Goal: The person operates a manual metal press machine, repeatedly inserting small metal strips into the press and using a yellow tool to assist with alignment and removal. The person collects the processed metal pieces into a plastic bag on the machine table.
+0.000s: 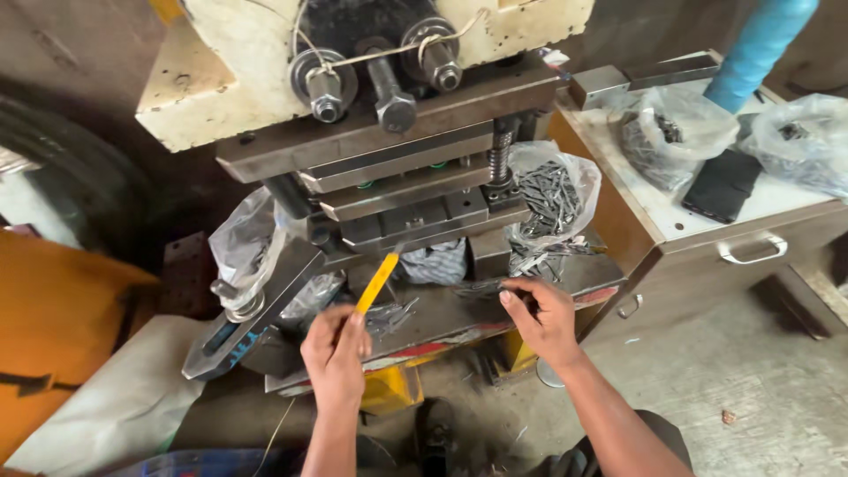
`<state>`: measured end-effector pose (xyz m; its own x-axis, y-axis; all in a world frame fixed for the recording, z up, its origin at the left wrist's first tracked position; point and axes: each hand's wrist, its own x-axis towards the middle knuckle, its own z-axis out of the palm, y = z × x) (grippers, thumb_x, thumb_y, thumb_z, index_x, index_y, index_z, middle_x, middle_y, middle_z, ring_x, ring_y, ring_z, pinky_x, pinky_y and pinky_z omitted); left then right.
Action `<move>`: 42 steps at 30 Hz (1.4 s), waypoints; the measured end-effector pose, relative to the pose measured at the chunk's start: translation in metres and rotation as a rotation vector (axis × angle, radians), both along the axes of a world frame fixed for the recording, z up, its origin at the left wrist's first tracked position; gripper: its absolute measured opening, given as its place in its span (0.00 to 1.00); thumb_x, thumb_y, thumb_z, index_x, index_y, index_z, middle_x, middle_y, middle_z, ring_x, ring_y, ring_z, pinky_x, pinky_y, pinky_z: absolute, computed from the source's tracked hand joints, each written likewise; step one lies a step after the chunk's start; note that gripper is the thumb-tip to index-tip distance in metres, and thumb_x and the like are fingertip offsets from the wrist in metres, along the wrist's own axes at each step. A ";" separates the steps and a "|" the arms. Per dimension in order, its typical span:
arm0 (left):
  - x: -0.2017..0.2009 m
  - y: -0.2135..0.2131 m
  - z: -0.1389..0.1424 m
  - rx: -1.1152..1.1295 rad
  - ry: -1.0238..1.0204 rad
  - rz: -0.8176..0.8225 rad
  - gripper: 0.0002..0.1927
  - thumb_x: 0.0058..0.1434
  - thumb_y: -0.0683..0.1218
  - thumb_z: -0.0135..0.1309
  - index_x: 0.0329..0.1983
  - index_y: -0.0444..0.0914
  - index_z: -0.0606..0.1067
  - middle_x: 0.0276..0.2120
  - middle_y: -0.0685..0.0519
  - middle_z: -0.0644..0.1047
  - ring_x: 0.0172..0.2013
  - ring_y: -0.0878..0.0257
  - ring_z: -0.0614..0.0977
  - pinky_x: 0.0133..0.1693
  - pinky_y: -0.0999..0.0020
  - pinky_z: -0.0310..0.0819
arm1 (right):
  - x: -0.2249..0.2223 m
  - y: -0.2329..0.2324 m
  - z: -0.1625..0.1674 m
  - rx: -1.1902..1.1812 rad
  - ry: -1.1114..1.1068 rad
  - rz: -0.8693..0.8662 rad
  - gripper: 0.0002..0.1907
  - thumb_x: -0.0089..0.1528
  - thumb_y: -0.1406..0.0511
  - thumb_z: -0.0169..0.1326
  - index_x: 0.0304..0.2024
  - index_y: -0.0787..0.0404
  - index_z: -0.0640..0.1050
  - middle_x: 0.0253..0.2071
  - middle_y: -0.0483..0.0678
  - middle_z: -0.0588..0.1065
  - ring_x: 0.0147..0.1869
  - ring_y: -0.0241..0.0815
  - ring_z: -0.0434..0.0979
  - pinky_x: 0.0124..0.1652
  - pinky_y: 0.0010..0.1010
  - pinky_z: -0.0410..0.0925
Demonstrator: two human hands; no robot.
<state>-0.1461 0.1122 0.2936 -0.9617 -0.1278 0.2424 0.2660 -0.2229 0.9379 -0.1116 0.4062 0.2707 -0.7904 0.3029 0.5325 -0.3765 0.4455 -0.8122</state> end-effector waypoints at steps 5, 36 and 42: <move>-0.048 0.030 0.052 -0.339 0.194 0.102 0.04 0.64 0.37 0.58 0.39 0.31 0.76 0.30 0.56 0.77 0.30 0.75 0.74 0.32 0.78 0.69 | 0.003 0.004 0.008 0.215 0.059 0.017 0.10 0.60 0.63 0.63 0.41 0.62 0.81 0.30 0.49 0.76 0.29 0.41 0.75 0.31 0.30 0.67; -0.092 0.083 0.073 -0.026 -0.194 0.079 0.04 0.59 0.36 0.57 0.37 0.31 0.76 0.25 0.52 0.78 0.12 0.70 0.67 0.13 0.72 0.57 | 0.002 0.014 0.011 0.228 -0.015 0.084 0.12 0.58 0.61 0.65 0.41 0.61 0.82 0.25 0.48 0.74 0.25 0.43 0.74 0.28 0.32 0.67; -0.090 0.088 0.070 -0.020 -0.164 0.105 0.04 0.61 0.37 0.57 0.37 0.30 0.76 0.24 0.51 0.75 0.12 0.69 0.66 0.14 0.72 0.58 | 0.003 0.013 0.012 0.241 0.015 0.084 0.12 0.59 0.61 0.64 0.40 0.60 0.82 0.27 0.48 0.75 0.27 0.43 0.75 0.29 0.32 0.68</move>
<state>-0.2360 0.1999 0.3634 -0.9701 -0.2267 0.0868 0.1299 -0.1829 0.9745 -0.1082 0.4191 0.2831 -0.7990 0.0991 0.5931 -0.4316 0.5922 -0.6805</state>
